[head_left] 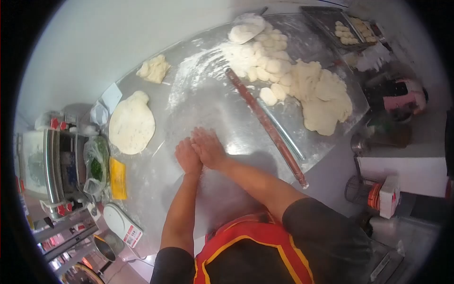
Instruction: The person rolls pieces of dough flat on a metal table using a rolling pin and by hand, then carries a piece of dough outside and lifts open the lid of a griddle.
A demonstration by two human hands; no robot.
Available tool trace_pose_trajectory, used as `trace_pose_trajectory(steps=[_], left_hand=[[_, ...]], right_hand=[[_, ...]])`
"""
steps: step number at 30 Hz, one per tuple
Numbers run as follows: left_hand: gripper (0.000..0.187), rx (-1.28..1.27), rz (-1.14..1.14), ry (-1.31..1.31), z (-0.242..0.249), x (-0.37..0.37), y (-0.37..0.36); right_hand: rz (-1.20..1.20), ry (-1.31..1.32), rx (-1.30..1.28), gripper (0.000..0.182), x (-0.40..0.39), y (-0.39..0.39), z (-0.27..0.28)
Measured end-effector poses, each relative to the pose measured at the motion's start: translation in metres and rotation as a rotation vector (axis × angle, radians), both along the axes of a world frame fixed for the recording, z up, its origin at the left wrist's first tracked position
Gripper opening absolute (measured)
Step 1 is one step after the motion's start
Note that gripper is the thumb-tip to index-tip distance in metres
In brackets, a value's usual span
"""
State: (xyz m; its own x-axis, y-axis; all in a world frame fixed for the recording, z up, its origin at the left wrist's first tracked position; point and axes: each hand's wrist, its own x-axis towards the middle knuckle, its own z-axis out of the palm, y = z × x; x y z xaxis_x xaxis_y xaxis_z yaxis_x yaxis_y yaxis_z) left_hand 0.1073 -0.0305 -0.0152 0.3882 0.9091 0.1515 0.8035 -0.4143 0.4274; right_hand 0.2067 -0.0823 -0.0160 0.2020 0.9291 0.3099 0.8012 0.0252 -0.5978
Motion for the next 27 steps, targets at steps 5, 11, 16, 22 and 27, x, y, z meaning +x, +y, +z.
trace_pose_trajectory(steps=[5, 11, 16, 22, 27], left_hand=[[0.037, -0.306, 0.147, -0.068, 0.016, -0.031, -0.040], [0.053, 0.027, -0.057, -0.145, 0.005, -0.071, -0.096], [0.064, 0.020, -0.100, 0.193, 0.033, -0.053, -0.096], [0.060, 0.074, -0.101, 0.206, 0.025, -0.044, -0.089], [0.052, 0.122, -0.261, 0.001, 0.022, -0.057, -0.091]], right_hand=[[0.192, 0.101, 0.041, 0.061, -0.010, -0.054, 0.007], [0.380, 0.504, -0.186, 0.066, -0.031, -0.071, -0.006], [-0.412, -0.150, -0.103, 0.064, 0.090, -0.115, 0.045], [-0.683, -0.082, -0.289, 0.065, 0.164, -0.142, 0.036], [-0.661, -0.216, -0.251, 0.055, 0.148, -0.154, 0.041]])
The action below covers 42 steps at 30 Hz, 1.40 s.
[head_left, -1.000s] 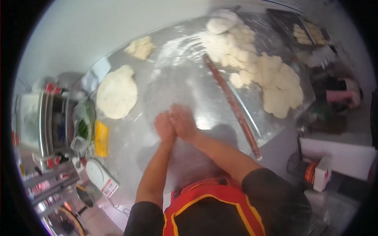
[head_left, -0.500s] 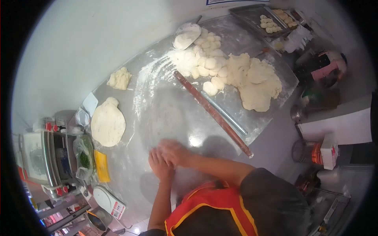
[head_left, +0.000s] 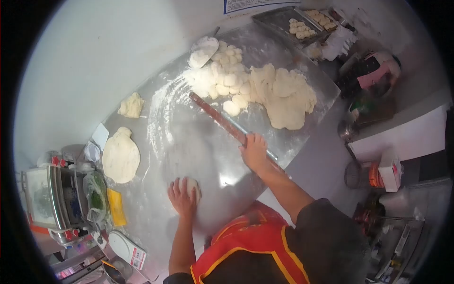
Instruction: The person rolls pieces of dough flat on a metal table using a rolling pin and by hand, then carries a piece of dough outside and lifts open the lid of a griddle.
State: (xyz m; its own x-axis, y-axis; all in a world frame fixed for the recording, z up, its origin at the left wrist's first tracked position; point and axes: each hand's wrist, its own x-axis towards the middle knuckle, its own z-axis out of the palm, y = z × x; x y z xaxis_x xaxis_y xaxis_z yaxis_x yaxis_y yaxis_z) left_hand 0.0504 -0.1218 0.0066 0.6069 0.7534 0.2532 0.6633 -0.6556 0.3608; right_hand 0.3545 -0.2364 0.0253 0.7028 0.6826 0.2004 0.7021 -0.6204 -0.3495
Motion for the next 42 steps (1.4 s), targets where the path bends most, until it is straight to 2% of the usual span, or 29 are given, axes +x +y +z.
trace_pose_trajectory(steps=[2, 5, 8, 10, 11, 13, 14, 15, 17, 19, 21, 22, 23, 24, 25, 26, 29, 32, 37, 40, 42], left_hand=[[0.051, -0.047, -0.060, 0.000, 0.001, -0.012, -0.004], [0.052, -0.056, -0.028, 0.020, -0.001, -0.027, -0.019], [0.053, -0.065, 0.043, 0.057, 0.002, -0.047, -0.036], [0.056, -0.055, 0.004, 0.022, -0.011, -0.051, -0.036], [0.058, -0.060, 0.000, 0.015, -0.015, -0.057, -0.037], [0.061, -0.227, 0.017, -0.154, -0.011, -0.069, -0.031], [0.063, -0.190, 0.069, -0.216, 0.001, -0.075, -0.024], [0.064, -0.140, 0.119, -0.280, 0.020, -0.084, -0.017], [0.066, 0.022, 0.194, -0.190, 0.054, -0.111, -0.003], [0.069, 0.104, 0.205, -0.018, 0.058, -0.143, 0.002], [0.073, 0.101, 0.151, 0.240, 0.049, -0.179, 0.001], [0.073, 0.045, 0.168, 0.188, 0.036, -0.190, -0.008], [0.073, -0.011, 0.186, 0.132, 0.018, -0.200, -0.021], [0.073, -0.071, 0.208, 0.076, 0.008, -0.206, -0.036], [0.067, -0.099, 0.272, 0.154, 0.016, -0.199, -0.046], [0.065, -0.087, 0.314, 0.162, 0.018, -0.187, -0.034], [0.064, -0.156, 0.383, 0.228, 0.005, -0.170, 0.006], [0.067, -0.015, 0.408, 0.383, 0.006, -0.150, 0.077], [0.067, 0.161, 0.426, 0.354, 0.014, -0.121, 0.184], [0.069, 0.134, 0.483, 0.352, 0.012, -0.118, 0.184], [0.074, -0.001, 0.425, 0.307, 0.016, -0.137, 0.126]], right_hand=[[-0.035, 0.061, -0.075, 0.051, -0.001, -0.014, -0.010], [0.019, 0.008, -0.013, 0.043, 0.005, -0.010, -0.018], [0.077, -0.046, 0.017, 0.037, 0.002, -0.012, -0.013], [0.131, -0.047, 0.046, 0.034, -0.016, -0.020, 0.008], [0.169, 0.050, -0.006, 0.036, -0.032, -0.028, 0.025], [0.221, 0.324, -0.054, 0.037, -0.067, -0.037, 0.050], [0.239, 0.463, -0.090, 0.038, -0.083, -0.043, 0.055], [0.388, 0.355, -0.075, 0.042, -0.095, -0.043, 0.056], [0.653, 0.258, -0.126, 0.042, -0.121, -0.024, 0.061], [0.878, 0.223, -0.197, 0.043, -0.144, -0.005, 0.062], [0.900, 0.134, -0.114, 0.046, -0.152, -0.003, 0.046], [0.908, 0.091, -0.076, 0.047, -0.154, -0.006, 0.031], [0.854, 0.019, 0.094, 0.054, -0.145, -0.022, 0.001], [0.759, 0.018, 0.016, 0.055, -0.141, -0.032, 0.000], [0.661, 0.015, -0.058, 0.056, -0.139, -0.036, 0.000], [0.554, 0.008, -0.125, 0.057, -0.138, -0.032, -0.003], [0.544, -0.068, -0.130, 0.053, -0.125, 0.029, -0.003], [0.545, -0.167, -0.169, 0.052, -0.106, 0.112, -0.005], [0.514, -0.369, -0.026, 0.051, -0.079, 0.222, -0.017], [0.592, -0.298, -0.021, 0.052, -0.083, 0.222, -0.011], [0.707, -0.092, -0.062, 0.053, -0.088, 0.166, -0.010]])
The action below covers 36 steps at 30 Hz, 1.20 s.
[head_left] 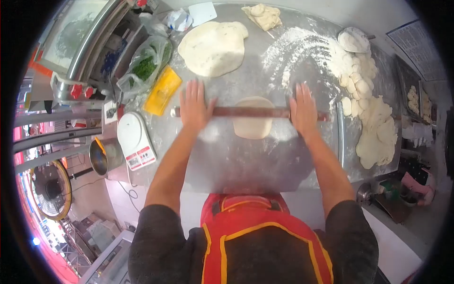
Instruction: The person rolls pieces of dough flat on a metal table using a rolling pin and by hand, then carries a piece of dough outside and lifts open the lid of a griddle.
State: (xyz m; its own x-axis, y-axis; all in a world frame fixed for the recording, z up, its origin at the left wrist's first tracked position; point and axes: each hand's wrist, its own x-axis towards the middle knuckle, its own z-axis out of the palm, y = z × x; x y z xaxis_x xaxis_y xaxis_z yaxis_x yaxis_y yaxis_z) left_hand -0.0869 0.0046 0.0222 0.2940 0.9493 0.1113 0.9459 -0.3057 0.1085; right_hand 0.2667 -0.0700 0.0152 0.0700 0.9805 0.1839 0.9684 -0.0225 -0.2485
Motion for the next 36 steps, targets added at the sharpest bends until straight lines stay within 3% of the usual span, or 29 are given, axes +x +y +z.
trace_pose_trajectory(steps=[4, 5, 7, 9, 11, 15, 18, 21, 23, 25, 27, 29, 32, 36], left_hand=[[0.074, -0.108, -0.019, -0.204, 0.002, -0.035, -0.146], [0.064, 0.022, -0.035, -0.249, 0.003, -0.037, -0.172], [0.058, -0.014, -0.070, -0.209, 0.004, -0.041, -0.168], [0.045, 0.067, -0.161, -0.237, 0.004, -0.045, -0.146], [0.040, -0.061, -0.192, -0.192, 0.017, -0.048, -0.136], [0.030, -0.079, -0.183, -0.188, 0.040, -0.051, -0.167], [0.030, -0.065, -0.140, -0.219, 0.044, -0.055, -0.198], [0.032, -0.024, -0.122, -0.248, 0.035, -0.060, -0.206], [0.034, -0.018, -0.116, -0.236, 0.031, -0.064, -0.202], [0.033, -0.003, -0.100, -0.215, 0.029, -0.062, -0.195], [0.044, -0.011, -0.010, -0.267, 0.023, -0.052, -0.198], [0.061, -0.088, 0.075, -0.253, 0.010, -0.044, -0.204], [0.067, -0.081, 0.088, -0.157, 0.009, -0.027, -0.150], [0.065, -0.068, 0.042, 0.018, 0.017, -0.001, -0.033]], right_hand=[[0.056, -0.059, -0.094, 0.056, -0.027, -0.146, 0.009], [0.065, -0.035, -0.088, 0.056, -0.028, -0.154, 0.013], [0.085, 0.017, -0.085, 0.057, -0.032, -0.167, 0.019], [0.072, 0.161, -0.143, 0.057, -0.030, -0.120, 0.006], [0.073, 0.591, -0.106, 0.058, -0.061, -0.051, 0.013], [0.511, 0.294, -0.558, 0.035, -0.124, 0.024, -0.009], [0.732, 0.314, -0.486, 0.027, -0.184, 0.009, 0.017], [0.508, 0.552, -0.399, 0.027, -0.171, 0.007, 0.003], [0.244, 0.566, -0.566, 0.025, -0.133, -0.003, 0.013], [0.234, 0.391, -0.248, 0.026, -0.092, -0.053, 0.026], [0.205, 0.161, -0.061, 0.036, -0.060, -0.116, 0.030], [0.098, -0.092, -0.112, 0.048, -0.039, -0.161, 0.016], [-0.010, -0.042, -0.158, 0.050, -0.040, -0.133, 0.010], [-0.052, -0.145, -0.057, 0.050, -0.020, -0.015, 0.001]])
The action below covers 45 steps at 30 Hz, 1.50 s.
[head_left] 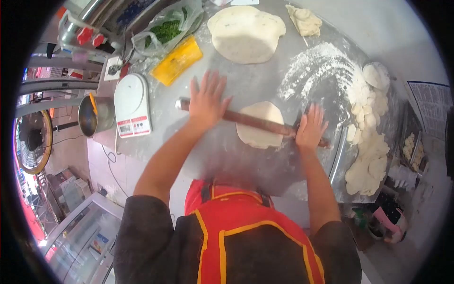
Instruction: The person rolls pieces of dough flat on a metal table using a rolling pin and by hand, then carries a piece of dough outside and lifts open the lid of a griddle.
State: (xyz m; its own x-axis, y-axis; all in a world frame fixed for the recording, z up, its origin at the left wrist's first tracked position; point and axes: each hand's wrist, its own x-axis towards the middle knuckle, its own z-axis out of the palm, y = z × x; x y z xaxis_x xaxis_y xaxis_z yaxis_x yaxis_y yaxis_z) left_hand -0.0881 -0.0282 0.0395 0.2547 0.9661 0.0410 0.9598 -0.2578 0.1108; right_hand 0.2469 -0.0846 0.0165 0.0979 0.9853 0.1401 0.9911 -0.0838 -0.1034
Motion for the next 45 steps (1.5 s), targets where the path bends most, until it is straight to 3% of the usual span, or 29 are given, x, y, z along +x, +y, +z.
trace_pose_trajectory(steps=[4, 8, 12, 13, 16, 17, 19, 22, 24, 26, 29, 31, 32, 33, 36, 39, 41, 43, 45], left_hand=[[0.068, 0.243, -0.023, -0.058, -0.015, 0.017, 0.093], [0.071, 0.138, -0.033, -0.016, -0.016, 0.009, 0.055], [0.079, -0.156, -0.025, -0.165, -0.011, -0.028, -0.095], [0.081, -0.069, -0.054, -0.234, -0.016, -0.037, -0.133], [0.081, -0.180, -0.014, -0.152, -0.008, -0.034, -0.139], [0.074, 0.144, -0.114, -0.258, -0.033, -0.036, -0.118], [0.070, -0.010, -0.025, -0.109, -0.015, -0.016, -0.047], [0.065, 0.192, -0.004, -0.085, -0.010, 0.002, 0.010], [0.057, 0.108, -0.057, -0.132, -0.014, -0.012, -0.030], [0.052, 0.012, -0.106, -0.202, -0.017, -0.031, -0.095], [0.038, 0.144, -0.221, -0.276, -0.026, -0.048, -0.127], [0.029, -0.017, -0.228, -0.283, -0.013, -0.049, -0.121], [0.025, -0.092, -0.229, -0.289, -0.005, -0.047, -0.115], [0.018, 0.025, -0.245, -0.350, 0.002, -0.046, -0.121], [0.021, -0.079, -0.213, -0.308, 0.027, -0.049, -0.150], [0.023, -0.055, -0.194, -0.335, 0.032, -0.052, -0.175], [0.024, -0.074, -0.178, -0.373, 0.033, -0.052, -0.182], [0.025, -0.082, -0.174, -0.389, 0.037, -0.050, -0.183], [0.026, -0.081, -0.179, -0.378, 0.041, -0.049, -0.180]], right_hand=[[-0.011, -0.084, 0.185, 0.053, 0.019, 0.089, 0.001], [0.107, 0.053, 0.083, 0.053, 0.009, 0.050, 0.007], [0.106, 0.103, -0.092, 0.058, -0.015, -0.116, 0.008], [0.131, 0.089, -0.069, 0.061, -0.015, -0.145, -0.001], [0.107, 0.107, -0.053, 0.062, -0.022, -0.149, 0.006], [0.093, 0.120, -0.078, 0.061, -0.018, -0.126, 0.003], [0.077, 0.090, -0.064, 0.057, -0.010, -0.051, 0.005], [0.066, 0.066, -0.022, 0.052, -0.006, -0.013, 0.012], [0.079, 0.078, -0.002, 0.051, -0.007, -0.030, 0.012], [0.106, 0.088, -0.006, 0.053, -0.012, -0.100, -0.004], [0.241, 0.257, -0.136, 0.053, -0.026, -0.111, 0.007], [0.075, 0.523, -0.176, 0.061, -0.046, -0.046, 0.012], [0.103, 0.542, -0.236, 0.061, -0.053, -0.013, 0.005], [0.128, 0.561, -0.306, 0.062, -0.058, 0.010, -0.002], [0.157, 0.608, -0.696, 0.055, -0.074, 0.040, 0.014], [0.139, 1.158, -0.605, 0.033, -0.049, 0.041, 0.033], [0.271, 0.751, -0.373, 0.028, -0.025, 0.053, 0.083], [0.176, 0.664, -0.409, 0.034, -0.036, 0.057, 0.169], [0.254, 0.373, -0.245, 0.032, -0.035, 0.071, 0.166]])
